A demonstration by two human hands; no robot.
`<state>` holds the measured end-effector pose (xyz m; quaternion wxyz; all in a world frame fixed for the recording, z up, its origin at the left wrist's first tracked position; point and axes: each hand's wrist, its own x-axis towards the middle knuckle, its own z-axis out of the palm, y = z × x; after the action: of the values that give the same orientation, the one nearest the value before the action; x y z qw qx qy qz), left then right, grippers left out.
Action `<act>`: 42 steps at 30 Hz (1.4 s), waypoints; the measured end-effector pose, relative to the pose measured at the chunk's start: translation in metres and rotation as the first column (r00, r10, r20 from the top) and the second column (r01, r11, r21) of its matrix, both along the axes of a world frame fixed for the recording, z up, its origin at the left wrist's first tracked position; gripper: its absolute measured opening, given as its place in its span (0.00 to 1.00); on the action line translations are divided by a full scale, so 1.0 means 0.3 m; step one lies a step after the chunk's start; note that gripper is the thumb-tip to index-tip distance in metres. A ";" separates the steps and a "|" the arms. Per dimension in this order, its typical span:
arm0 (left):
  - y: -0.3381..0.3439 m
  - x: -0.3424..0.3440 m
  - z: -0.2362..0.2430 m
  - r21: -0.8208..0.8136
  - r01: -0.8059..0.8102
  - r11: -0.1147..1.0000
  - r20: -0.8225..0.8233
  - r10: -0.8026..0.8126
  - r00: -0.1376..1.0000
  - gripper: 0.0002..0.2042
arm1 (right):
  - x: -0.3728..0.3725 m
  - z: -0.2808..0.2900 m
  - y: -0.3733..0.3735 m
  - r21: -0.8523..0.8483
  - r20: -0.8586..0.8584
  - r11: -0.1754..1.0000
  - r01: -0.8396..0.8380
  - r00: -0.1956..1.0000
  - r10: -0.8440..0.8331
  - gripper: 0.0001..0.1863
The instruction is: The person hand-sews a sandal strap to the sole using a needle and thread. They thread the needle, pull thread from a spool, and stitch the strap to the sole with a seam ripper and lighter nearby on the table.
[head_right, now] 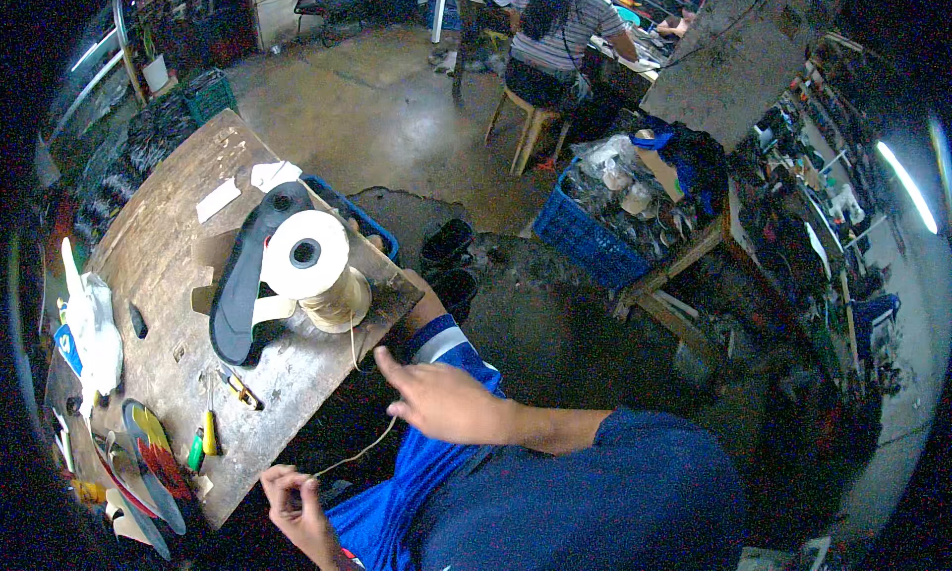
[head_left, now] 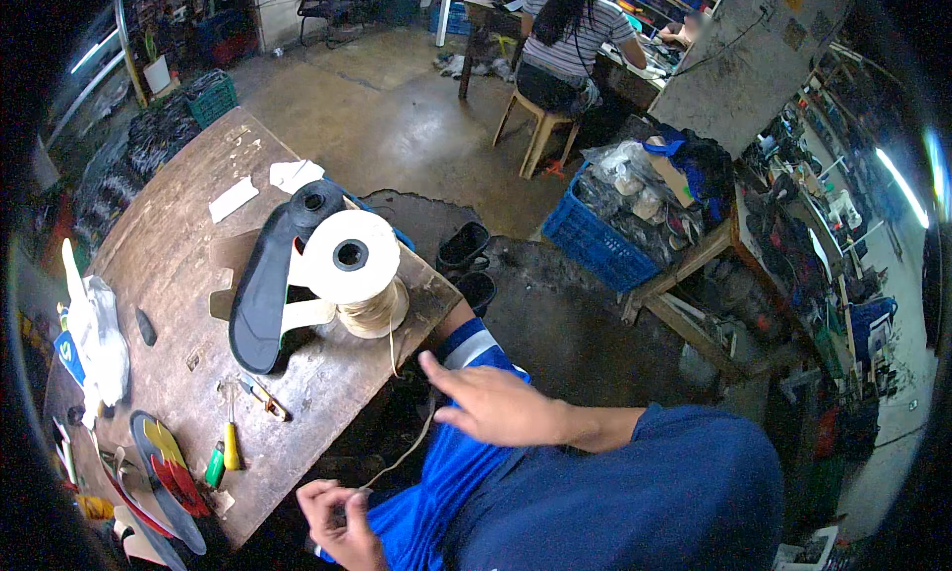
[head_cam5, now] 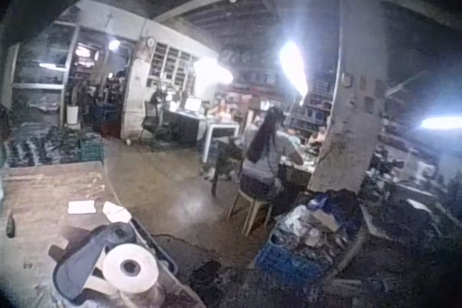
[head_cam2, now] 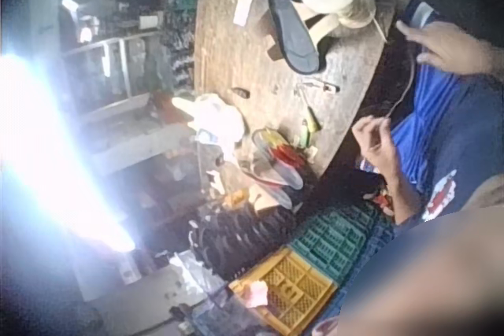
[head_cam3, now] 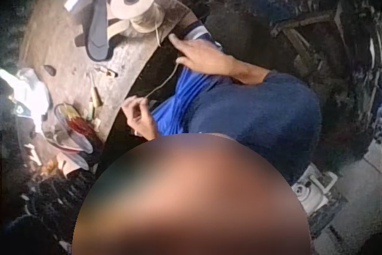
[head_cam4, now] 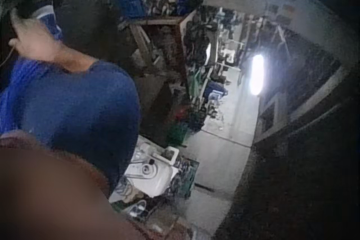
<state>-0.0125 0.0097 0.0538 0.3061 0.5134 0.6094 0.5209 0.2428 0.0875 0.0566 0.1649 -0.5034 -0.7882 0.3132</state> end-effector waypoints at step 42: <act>-0.043 0.032 0.008 -0.002 0.283 0.959 -0.436 -0.256 0.863 0.07 | -0.187 0.001 -0.026 -0.381 -0.512 0.823 -0.422 0.837 0.192 0.13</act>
<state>-0.0030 -0.0033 0.0560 0.2170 0.7053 0.5678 0.3648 0.1865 0.0797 0.0568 0.1595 -0.3037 -0.6976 0.6291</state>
